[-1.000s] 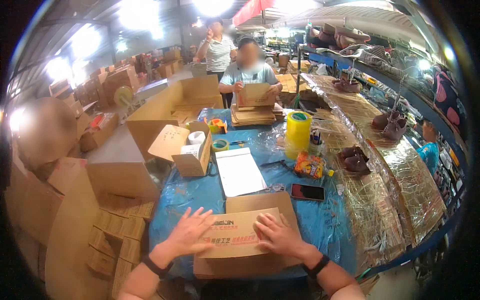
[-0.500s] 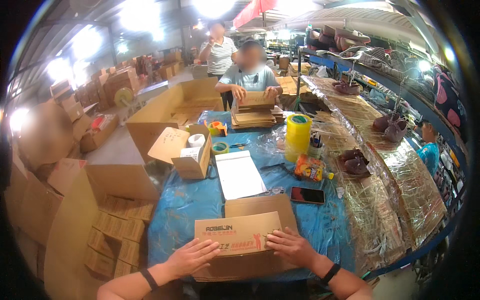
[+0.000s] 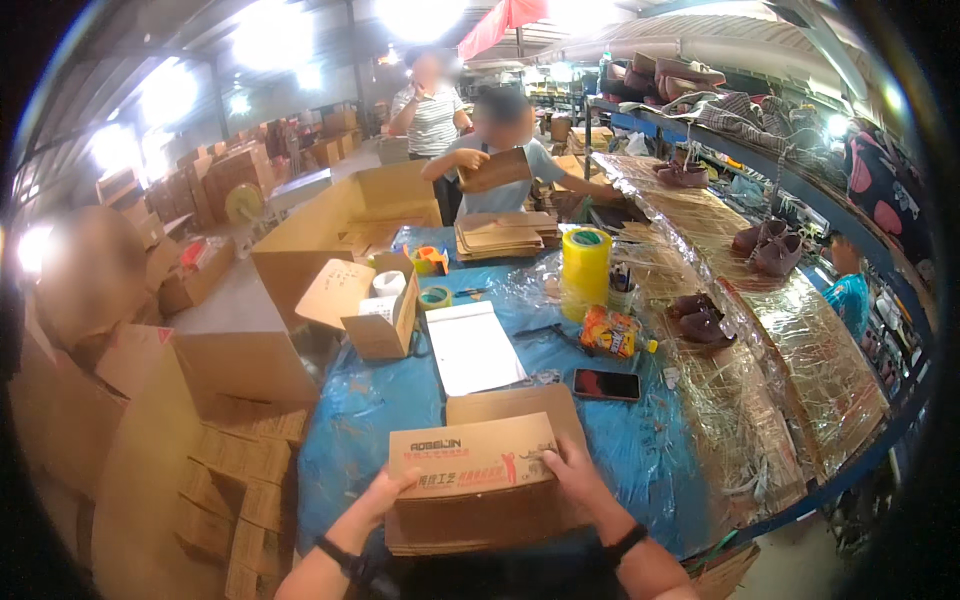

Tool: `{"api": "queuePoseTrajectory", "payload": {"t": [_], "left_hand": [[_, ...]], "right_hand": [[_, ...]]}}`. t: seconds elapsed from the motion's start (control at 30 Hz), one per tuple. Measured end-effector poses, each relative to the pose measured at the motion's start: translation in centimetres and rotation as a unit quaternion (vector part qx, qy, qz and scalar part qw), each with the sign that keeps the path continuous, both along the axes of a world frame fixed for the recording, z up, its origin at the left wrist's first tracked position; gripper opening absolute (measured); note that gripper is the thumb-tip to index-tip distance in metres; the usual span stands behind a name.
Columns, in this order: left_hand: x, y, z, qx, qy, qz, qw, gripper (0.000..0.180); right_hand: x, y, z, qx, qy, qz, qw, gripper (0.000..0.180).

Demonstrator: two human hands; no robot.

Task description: Packing individual pairs of shoes into shoe boxes and then into a large cardboard shipping carton.

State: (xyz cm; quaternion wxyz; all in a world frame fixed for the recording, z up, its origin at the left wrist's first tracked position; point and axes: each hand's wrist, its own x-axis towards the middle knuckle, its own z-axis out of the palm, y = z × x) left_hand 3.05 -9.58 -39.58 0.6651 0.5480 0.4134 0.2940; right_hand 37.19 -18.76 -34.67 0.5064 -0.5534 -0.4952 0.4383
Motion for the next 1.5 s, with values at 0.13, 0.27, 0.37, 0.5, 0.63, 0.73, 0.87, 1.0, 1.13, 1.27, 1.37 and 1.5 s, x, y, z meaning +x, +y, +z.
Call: {"api": "queuePoseTrajectory", "payload": {"t": [0.13,0.27,0.37,0.5,0.63,0.73,0.87,1.0,1.13,1.27,1.37,1.5], "left_hand": [[-0.6,-5.0,6.3,-0.063,-0.038,0.035,0.997,0.079],[-6.8,-9.9,11.6,0.108,-0.073,0.171,0.977,0.084],[-11.0,-16.7,17.4,0.228,0.135,0.311,0.913,0.081],[-18.6,-28.1,22.1,0.364,0.392,0.436,0.724,0.078],[-21.3,-35.0,21.0,0.196,0.611,0.492,0.589,0.103],[-26.2,-38.4,13.1,0.128,0.702,0.486,0.505,0.107],[-31.6,-43.6,6.6,0.173,0.668,0.484,0.538,0.114],[-33.5,-45.6,7.1,0.140,0.655,0.471,0.574,0.114],[-31.7,-46.6,7.3,0.110,0.658,0.395,0.632,0.099],[-33.5,-50.5,3.4,0.014,0.740,0.262,0.619,0.103],[-34.0,-48.6,0.1,0.029,0.712,0.258,0.653,0.100],[-33.1,-46.6,-2.4,0.050,0.662,0.262,0.701,0.093]], "right_hand": [[-1.5,-2.8,2.6,0.099,0.006,0.016,0.995,0.072],[-3.9,-6.0,7.7,0.118,0.066,0.199,0.971,0.066],[-5.0,-5.6,8.3,0.065,0.012,0.254,0.965,0.043],[-4.3,-5.0,4.7,0.052,-0.109,0.267,0.956,0.021],[-6.0,-5.1,4.0,0.092,-0.112,0.304,0.942,0.017],[-7.2,-5.0,3.4,0.112,-0.188,0.321,0.921,0.017],[-7.5,-5.0,2.7,0.153,-0.237,0.351,0.893,0.016],[-7.7,-4.7,2.6,0.143,-0.314,0.388,0.854,0.018],[-7.1,-4.8,2.3,0.136,-0.334,0.397,0.844,0.019],[-8.1,-4.5,2.3,0.140,-0.359,0.429,0.817,0.021],[-7.6,-4.5,2.1,0.129,-0.381,0.431,0.808,0.022],[-6.9,-4.4,2.2,0.107,-0.401,0.438,0.797,0.026]]}}
